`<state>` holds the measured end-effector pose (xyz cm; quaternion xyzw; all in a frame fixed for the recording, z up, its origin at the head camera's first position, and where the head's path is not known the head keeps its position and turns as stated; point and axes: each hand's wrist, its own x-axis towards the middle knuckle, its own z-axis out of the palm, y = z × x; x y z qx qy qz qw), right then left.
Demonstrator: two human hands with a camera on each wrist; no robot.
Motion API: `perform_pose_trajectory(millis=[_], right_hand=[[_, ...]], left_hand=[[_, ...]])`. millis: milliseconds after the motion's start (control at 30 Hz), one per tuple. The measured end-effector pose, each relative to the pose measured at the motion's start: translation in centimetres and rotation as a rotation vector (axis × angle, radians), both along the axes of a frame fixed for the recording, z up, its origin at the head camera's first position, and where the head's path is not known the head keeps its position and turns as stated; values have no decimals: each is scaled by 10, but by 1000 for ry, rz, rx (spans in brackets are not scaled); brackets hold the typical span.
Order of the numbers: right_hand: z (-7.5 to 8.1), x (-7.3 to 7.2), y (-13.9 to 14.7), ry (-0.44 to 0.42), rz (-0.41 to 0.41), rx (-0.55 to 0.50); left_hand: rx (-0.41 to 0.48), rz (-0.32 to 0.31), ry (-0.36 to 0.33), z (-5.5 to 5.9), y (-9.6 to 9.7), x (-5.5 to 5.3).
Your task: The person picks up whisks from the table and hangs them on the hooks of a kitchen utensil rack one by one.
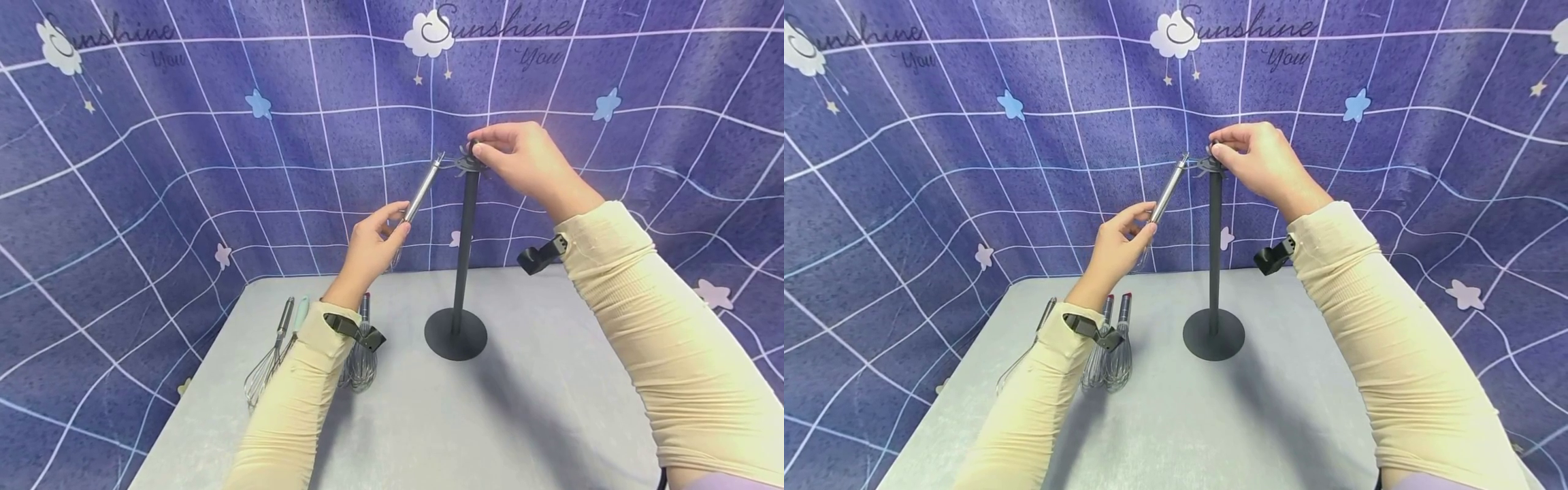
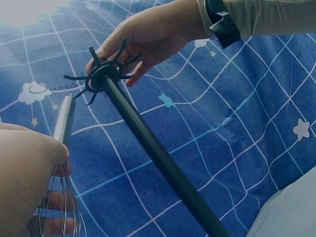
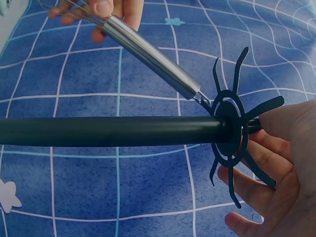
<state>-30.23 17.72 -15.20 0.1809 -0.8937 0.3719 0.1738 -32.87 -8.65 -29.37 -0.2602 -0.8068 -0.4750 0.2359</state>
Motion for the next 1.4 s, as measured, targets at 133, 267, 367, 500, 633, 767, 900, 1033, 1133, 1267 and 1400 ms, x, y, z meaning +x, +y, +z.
perform_pose_trajectory(millis=[133,267,367,500,633,767,900,1033,1133,1267,1400], right_hand=[[0,0,0,-1,0,-2],[0,1,-1,0,-1,-2],[0,1,-1,-1,-3,0],[0,1,0,-8,-5,-4],[0,1,-1,-9,-6,2],[-1,1,-1,-3,-3,6],[-2,0,-2,-3,2,3],[-2,0,-2,-12,3,-1],[-2,1,-2,-12,3,-6],[-1,1,-1,-7,3,-10],[-1,1,-1,-5,3,-12]], left_hand=[[5,-18,-8,-2,1,0],[5,-22,1,-5,3,0],[7,-23,9,-7,4,-1],[17,-30,5,-9,5,-1],[19,-26,-13,-12,7,-1],[23,-20,-33,-15,9,-3],[32,-17,-40,-18,12,-5],[33,-22,-52,-21,16,-9],[35,-29,-54,-22,19,-12],[28,-30,-60,-23,23,-17],[12,-33,-86,-23,27,-20]])
